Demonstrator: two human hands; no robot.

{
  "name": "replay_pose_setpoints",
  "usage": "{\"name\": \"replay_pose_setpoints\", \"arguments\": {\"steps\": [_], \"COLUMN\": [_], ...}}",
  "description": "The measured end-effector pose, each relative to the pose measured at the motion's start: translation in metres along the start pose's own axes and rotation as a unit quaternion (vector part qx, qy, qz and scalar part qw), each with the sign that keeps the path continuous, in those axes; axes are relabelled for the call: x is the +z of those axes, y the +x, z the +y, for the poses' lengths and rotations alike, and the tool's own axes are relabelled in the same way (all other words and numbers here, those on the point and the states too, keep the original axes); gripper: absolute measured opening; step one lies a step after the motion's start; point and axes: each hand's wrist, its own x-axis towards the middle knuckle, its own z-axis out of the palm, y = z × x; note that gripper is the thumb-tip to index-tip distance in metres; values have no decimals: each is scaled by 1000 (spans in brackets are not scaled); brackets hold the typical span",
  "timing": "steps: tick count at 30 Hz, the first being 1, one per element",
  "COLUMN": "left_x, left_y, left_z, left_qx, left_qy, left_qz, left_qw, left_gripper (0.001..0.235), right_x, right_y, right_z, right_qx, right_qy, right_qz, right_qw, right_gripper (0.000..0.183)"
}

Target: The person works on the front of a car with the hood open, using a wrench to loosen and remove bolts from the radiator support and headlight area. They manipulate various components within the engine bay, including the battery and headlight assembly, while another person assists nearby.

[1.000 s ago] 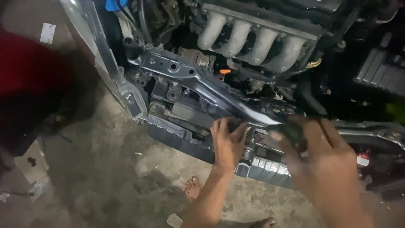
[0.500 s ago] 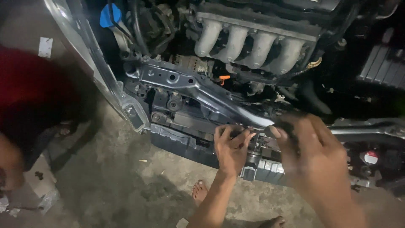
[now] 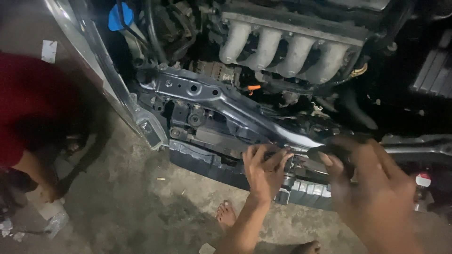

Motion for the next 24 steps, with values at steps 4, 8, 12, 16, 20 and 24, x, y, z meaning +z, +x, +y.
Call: {"name": "replay_pose_setpoints", "arguments": {"steps": [4,8,12,16,20,24], "left_x": [2,2,5,1,2,0], "left_y": [-2,-4,-7,-1,-3,-4], "left_z": [1,0,-2,2,-1,-2], "left_qx": [-22,-18,-21,-33,-42,-47], "left_qy": [-9,-29,9,0,-37,-40], "left_qz": [3,7,-5,-5,-7,-11], "left_qw": [1000,999,1000,999,998,998], "left_gripper": [13,7,14,11,17,19], "right_x": [1,0,5,5,-3,-26], "right_y": [2,-2,-5,1,15,25], "right_z": [-1,0,-5,-4,-14,-30], "right_qx": [2,-13,21,19,-24,3], "right_qy": [31,22,13,-12,18,110], "right_qz": [12,24,62,97,76,-14], "right_qw": [999,999,998,995,997,994], "right_gripper": [23,17,12,15,27,49]}}
